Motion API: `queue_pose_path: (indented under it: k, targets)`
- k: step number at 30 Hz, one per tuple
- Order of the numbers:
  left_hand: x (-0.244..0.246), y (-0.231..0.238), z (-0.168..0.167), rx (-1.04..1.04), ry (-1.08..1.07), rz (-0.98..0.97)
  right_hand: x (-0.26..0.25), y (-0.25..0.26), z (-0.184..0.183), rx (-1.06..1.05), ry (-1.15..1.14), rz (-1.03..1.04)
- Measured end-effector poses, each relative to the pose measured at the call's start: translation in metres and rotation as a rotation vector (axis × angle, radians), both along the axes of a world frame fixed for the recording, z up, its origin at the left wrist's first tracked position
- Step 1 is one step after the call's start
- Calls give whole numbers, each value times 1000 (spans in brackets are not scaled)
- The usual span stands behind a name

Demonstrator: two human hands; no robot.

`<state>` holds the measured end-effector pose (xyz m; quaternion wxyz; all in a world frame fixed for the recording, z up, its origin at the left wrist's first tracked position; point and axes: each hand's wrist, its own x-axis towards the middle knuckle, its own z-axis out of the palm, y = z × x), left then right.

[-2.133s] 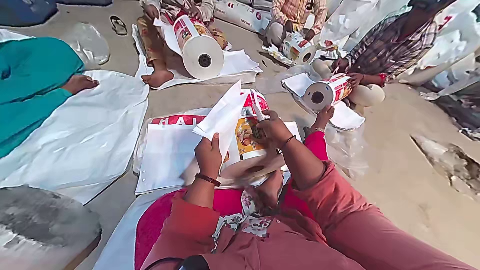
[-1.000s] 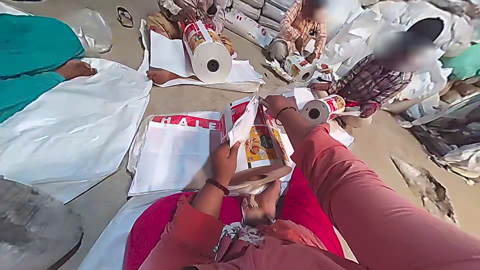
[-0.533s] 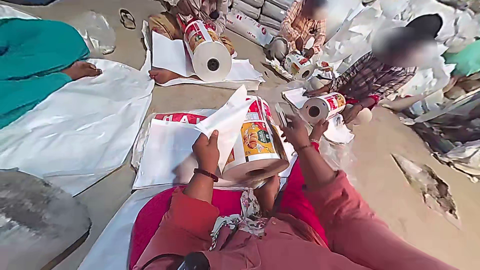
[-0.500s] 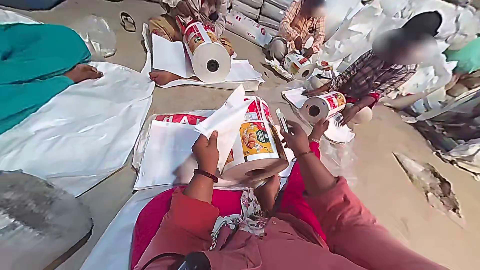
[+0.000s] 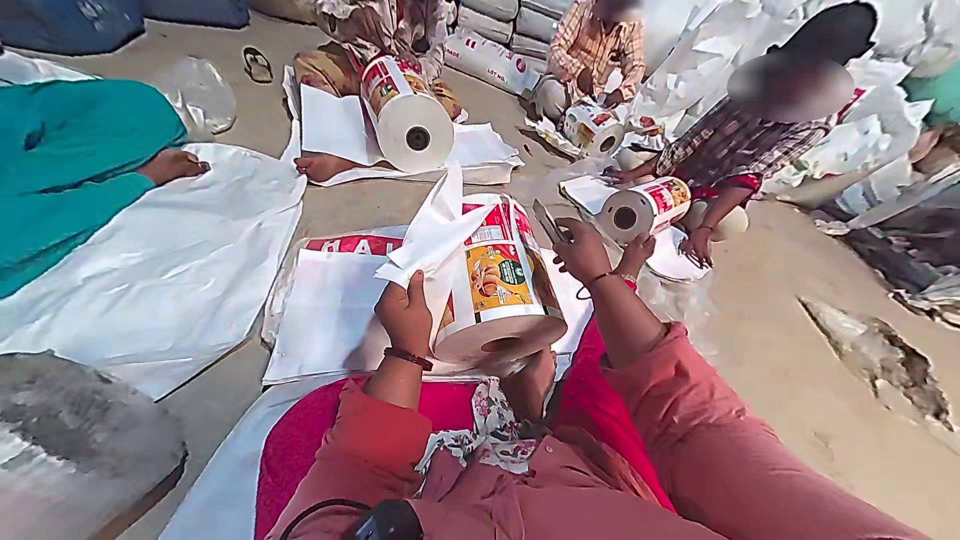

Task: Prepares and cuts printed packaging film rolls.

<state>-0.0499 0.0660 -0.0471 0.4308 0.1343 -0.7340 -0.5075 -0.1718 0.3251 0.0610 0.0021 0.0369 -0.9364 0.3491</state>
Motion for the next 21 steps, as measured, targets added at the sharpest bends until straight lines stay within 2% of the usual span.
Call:
queue_pose_path:
  k: [8, 15, 18, 21]
  targets:
    - [1, 2, 1, -108, 3, -123, -67, -67, 6, 322, 34, 96]
    - [-4, 3, -1, -151, -126, -244, -67, -92, 16, 542, 72, 135]
    - [-3, 6, 1, -187, -109, -233, -70, -91, 29, 643, 66, 229]
    - [-3, 2, 2, -125, -32, -190, -81, -84, 48, 682, -37, 295]
